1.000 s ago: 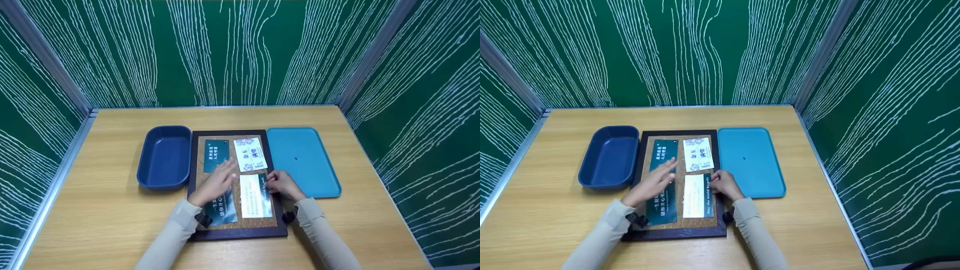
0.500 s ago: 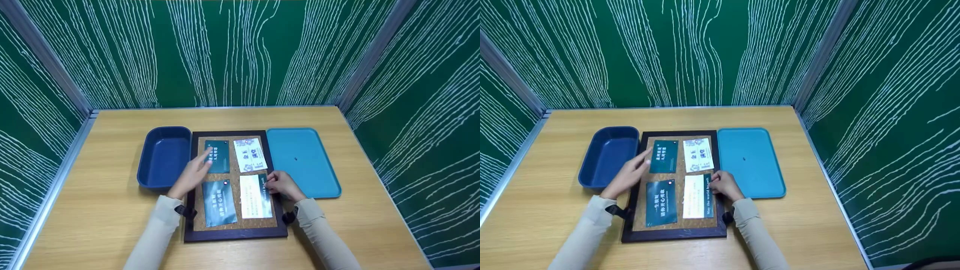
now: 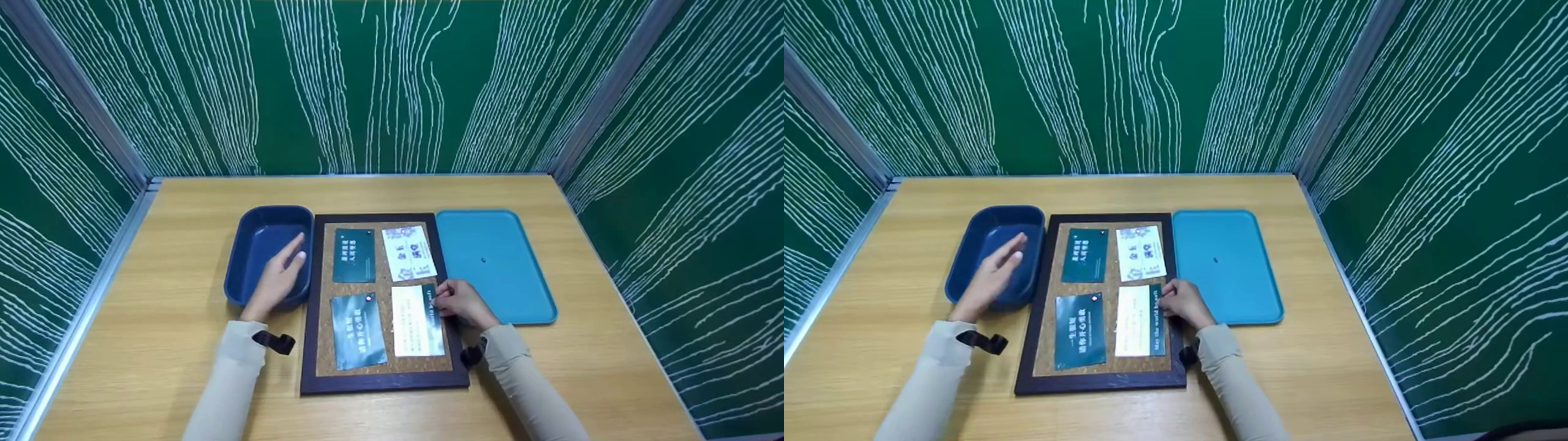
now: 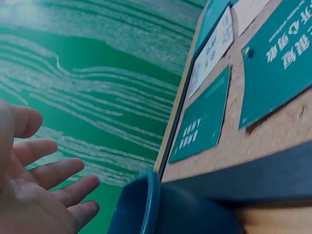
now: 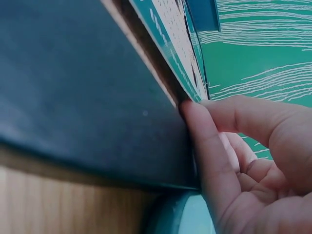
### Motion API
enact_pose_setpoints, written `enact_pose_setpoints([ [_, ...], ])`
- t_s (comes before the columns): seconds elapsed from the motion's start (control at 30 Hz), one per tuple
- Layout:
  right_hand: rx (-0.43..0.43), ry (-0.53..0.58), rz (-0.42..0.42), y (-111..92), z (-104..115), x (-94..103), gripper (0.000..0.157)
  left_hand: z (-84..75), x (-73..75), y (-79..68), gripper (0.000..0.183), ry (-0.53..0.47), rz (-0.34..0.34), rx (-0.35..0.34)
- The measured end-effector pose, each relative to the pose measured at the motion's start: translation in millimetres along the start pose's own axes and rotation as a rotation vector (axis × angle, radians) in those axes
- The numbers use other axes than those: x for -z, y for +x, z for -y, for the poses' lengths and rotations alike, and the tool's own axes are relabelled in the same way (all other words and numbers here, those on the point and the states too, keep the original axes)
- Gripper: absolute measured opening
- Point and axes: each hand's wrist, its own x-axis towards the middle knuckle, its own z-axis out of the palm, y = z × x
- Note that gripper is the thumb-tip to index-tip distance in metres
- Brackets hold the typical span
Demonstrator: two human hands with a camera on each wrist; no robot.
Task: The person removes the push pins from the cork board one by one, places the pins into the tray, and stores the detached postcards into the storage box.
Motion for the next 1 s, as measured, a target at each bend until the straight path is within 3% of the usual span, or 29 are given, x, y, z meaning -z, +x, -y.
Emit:
enact_pose_setpoints([
  [0.33,-0.003,0.005,-0.007,0,-1,-0.8,0.011,12.7,28.3,-3.2,0.048,-0.033,-0.113,0.034],
  [0.57,0.026,-0.002,0.005,0,-3,1.3,0.014,21.3,44.4,-5.3,0.049,-0.144,-0.186,0.044],
  [1.0,0.006,0.033,0.007,-1,-3,1.4,0.012,39.5,68.8,-10.5,0.049,-0.15,-0.301,0.208],
])
